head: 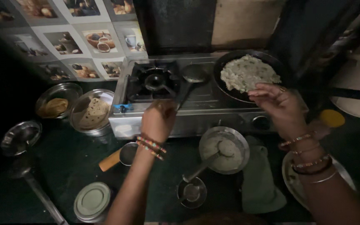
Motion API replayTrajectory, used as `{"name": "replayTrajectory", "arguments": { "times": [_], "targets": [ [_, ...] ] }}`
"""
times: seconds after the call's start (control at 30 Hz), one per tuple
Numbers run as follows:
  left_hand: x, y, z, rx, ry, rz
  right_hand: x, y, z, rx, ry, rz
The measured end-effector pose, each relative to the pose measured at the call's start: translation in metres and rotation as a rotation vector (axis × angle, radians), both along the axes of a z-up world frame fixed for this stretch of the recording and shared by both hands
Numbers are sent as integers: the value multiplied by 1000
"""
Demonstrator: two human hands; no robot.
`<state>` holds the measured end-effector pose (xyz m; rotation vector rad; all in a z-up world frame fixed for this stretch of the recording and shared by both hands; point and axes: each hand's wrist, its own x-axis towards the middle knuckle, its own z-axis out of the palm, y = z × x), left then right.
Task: The person folds several pieces of clothing on a bed, smoothing and stacking them. Then the person moves to the kitchen, opens a refrigerator, retrieves a container, and cooks a flat batter-based dish in a pan on a gas stove, using a spatula to press and flip it.
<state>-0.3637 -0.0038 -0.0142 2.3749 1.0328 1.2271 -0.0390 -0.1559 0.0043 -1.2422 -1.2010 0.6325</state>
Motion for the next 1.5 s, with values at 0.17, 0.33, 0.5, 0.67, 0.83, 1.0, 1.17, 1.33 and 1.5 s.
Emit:
{"name": "replayTrajectory", "arguments": {
  "times": [0.17, 0.33, 0.5, 0.67, 0.83, 1.0, 1.17, 1.33, 1.5],
  "targets": [
    [-10, -1, -23, -187, 492, 93, 2, 3, -11, -3, 63, -43],
    [3, 6, -55, -185, 680, 143, 6, -8, -11, -387, -70, -263],
    [13, 11, -58, -273, 675, 151, 21, -22, -12, -205, -477, -209],
    [-1, -9, -32, -295, 701, 118, 24, -36, -27, -285, -607, -304],
    [-20, -30, 7, -291, 735, 123, 25, -30, -23, -71, -678, -220],
    [-51, -43, 33, -296, 657, 16, 11, -17, -10, -232, -486, -213],
    [-74, -43, 58, -416, 700, -203, 9, -18, -34, -67, -601, -281],
    [-68, -52, 89, -402, 792, -223, 38, -30, -75, -188, -150, -375],
    [-52, -58, 102, -399, 865, -263, 49, -51, -127, -464, 356, -403]
  ]
}}
